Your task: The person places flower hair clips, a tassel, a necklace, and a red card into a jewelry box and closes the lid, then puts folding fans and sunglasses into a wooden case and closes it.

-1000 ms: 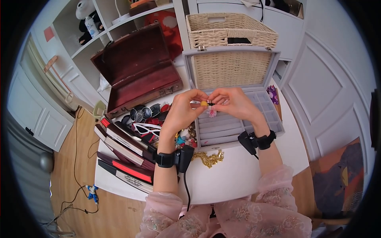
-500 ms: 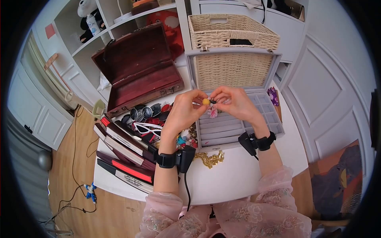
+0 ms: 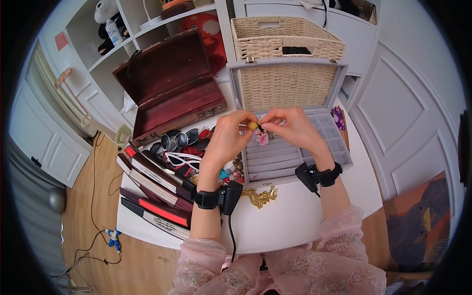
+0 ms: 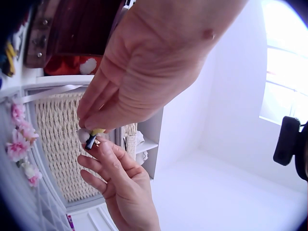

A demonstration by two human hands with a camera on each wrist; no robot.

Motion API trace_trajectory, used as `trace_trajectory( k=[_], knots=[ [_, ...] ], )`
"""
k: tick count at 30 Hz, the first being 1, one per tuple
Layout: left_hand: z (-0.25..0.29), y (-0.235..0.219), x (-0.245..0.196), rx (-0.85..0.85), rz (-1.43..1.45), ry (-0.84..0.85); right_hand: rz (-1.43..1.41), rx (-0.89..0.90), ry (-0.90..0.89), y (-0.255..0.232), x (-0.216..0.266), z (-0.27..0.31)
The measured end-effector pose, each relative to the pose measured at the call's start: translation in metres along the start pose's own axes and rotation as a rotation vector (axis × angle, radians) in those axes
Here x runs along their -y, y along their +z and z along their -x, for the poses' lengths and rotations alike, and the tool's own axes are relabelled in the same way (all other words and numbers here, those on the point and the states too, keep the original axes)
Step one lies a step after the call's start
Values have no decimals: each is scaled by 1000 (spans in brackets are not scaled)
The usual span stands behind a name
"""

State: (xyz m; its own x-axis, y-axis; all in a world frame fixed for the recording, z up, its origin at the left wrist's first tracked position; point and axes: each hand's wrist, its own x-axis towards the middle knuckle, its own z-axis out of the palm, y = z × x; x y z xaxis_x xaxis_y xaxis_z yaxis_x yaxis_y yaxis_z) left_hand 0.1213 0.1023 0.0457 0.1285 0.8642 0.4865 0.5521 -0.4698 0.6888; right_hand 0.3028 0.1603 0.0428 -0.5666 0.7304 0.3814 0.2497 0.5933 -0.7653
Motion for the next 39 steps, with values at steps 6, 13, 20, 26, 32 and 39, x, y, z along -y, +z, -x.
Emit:
trace_trajectory(
  k=[6,13,20,26,32,39],
  knots=[
    [-1,3,6,5,-19,29,54,-23,-19,1,-7,-1],
    [-1,5,3,-104,37,-116,-22,-143,-21,2,-7,-2],
    [-5,6,11,-34,642,-192,-151,-173,-30,1,-2,-3],
    [-5,8,18,-10,744,-211,-181,-175,-61,5,1,-3],
    [-6,9,14,-33,689,-207,-228,-171,-45,6,-1,-3],
    [-5,10,2,-97,577,-136,-301,-213,-70,9,-5,-5]
  ],
)
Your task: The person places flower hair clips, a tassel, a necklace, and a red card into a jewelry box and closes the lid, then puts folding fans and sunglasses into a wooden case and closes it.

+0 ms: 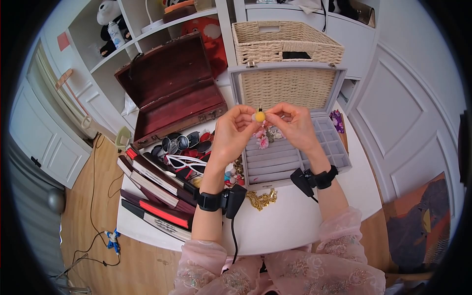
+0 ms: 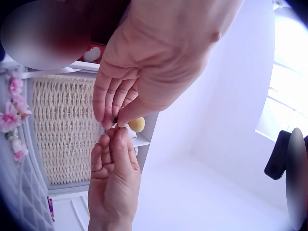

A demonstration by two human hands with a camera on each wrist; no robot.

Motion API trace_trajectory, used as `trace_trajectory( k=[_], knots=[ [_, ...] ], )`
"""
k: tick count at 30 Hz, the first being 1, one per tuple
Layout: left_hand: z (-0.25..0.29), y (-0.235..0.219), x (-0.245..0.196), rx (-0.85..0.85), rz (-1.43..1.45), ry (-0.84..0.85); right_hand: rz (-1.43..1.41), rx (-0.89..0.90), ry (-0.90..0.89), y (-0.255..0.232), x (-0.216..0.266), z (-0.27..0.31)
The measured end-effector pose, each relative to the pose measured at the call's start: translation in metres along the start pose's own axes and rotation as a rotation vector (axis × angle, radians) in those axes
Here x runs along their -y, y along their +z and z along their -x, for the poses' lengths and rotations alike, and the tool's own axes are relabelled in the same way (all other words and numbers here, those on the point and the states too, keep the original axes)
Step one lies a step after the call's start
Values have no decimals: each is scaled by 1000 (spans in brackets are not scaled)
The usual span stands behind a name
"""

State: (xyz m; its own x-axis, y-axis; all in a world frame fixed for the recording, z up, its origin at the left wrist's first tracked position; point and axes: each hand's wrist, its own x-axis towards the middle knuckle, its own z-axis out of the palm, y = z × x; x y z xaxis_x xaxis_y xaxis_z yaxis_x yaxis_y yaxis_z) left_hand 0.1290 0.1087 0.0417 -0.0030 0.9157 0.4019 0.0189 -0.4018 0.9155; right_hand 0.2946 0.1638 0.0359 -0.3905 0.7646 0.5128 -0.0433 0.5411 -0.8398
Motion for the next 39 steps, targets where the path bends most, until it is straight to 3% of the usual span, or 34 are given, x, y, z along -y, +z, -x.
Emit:
trace_trajectory(
  k=[8,10,19,24,37,39],
  knots=[
    [0,3,1,-26,30,19,-135,14,-4,-1,-3,-1],
    [-1,2,2,-25,17,17,-44,54,58,-2,5,0],
    [0,-1,1,-8,-46,88,53,37,26,-3,20,3],
    [2,0,1,62,-34,-11,34,36,40,-8,21,2],
    [3,1,-2,39,-108,38,-105,63,27,-9,11,2],
    [4,1,-3,16,-242,56,-127,74,30,-9,9,1]
  ],
)
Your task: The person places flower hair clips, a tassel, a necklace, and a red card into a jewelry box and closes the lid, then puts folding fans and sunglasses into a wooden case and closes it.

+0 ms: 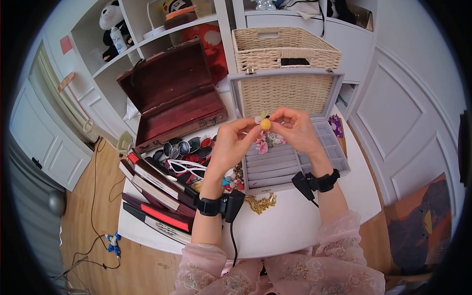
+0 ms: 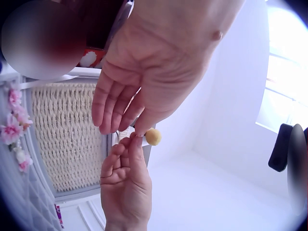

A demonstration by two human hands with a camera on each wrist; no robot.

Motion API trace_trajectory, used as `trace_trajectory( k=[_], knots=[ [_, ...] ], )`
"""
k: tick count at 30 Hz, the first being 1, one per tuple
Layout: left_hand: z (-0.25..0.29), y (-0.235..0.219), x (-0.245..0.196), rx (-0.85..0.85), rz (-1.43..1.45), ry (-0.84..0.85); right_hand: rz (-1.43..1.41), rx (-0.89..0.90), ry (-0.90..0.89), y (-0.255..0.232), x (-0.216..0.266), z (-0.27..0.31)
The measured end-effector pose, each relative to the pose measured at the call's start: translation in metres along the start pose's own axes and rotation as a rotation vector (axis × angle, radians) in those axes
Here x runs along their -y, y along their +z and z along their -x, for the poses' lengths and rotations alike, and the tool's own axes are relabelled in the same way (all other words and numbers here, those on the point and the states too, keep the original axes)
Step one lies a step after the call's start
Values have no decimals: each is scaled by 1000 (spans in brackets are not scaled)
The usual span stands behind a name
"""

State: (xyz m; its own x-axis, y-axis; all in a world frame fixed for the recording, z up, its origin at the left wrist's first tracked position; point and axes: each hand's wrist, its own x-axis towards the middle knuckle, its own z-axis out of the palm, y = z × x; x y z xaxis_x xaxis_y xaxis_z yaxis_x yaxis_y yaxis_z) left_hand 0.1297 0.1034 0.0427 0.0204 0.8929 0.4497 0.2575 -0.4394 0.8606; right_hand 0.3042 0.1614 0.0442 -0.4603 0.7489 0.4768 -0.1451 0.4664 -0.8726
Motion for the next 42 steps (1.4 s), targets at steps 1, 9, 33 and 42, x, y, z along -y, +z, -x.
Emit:
trace_trajectory(
  k=[1,9,33,42],
  knots=[
    [0,0,-1,-2,0,-1,-22,10,3,0,-1,0],
    [2,2,-4,69,-153,67,-97,62,24,-1,-3,-1],
    [2,-1,-3,59,-268,64,-149,121,159,1,-1,-1],
    [2,-2,-9,31,-302,108,-71,135,162,-1,-12,-3]
  ],
)
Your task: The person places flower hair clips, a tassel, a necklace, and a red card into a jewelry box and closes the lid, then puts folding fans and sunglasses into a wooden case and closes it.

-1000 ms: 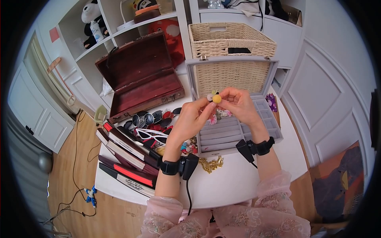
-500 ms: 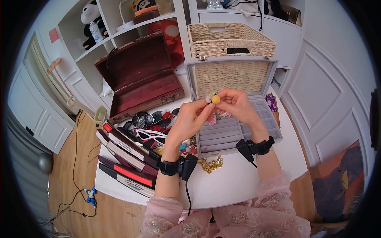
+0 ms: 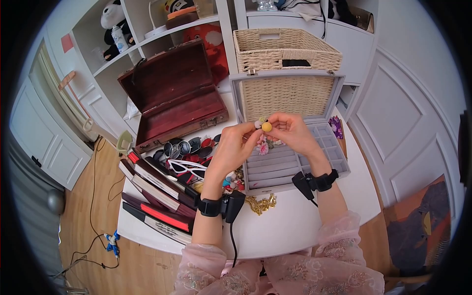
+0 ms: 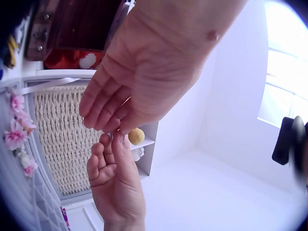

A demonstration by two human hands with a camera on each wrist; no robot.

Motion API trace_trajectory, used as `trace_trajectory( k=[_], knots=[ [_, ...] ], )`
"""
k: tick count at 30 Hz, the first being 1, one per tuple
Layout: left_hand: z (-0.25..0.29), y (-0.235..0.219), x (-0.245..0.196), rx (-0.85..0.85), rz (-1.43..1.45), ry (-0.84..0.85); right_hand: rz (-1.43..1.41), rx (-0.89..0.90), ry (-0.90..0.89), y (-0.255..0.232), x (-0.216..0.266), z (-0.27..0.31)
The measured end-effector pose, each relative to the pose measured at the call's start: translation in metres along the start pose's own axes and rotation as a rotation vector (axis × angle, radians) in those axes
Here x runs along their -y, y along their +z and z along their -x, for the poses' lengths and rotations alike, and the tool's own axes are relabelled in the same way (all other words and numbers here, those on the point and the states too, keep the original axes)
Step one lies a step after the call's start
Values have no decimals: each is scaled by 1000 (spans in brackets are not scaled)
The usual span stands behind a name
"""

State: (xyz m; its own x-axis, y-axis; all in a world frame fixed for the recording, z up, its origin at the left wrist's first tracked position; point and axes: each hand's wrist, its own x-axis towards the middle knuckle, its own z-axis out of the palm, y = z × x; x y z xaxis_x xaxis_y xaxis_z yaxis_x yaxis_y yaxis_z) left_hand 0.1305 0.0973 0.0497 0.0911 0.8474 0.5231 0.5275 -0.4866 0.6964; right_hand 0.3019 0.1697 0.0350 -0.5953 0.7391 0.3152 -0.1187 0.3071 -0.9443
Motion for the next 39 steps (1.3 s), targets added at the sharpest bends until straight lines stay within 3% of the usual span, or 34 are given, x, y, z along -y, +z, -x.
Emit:
trace_trajectory(
  k=[18,39],
  knots=[
    [1,-4,7,78,-177,42,133,-12,-7,-1,-9,-3],
    [2,-4,8,-2,-80,42,115,-107,-125,5,-19,-5]
  ],
)
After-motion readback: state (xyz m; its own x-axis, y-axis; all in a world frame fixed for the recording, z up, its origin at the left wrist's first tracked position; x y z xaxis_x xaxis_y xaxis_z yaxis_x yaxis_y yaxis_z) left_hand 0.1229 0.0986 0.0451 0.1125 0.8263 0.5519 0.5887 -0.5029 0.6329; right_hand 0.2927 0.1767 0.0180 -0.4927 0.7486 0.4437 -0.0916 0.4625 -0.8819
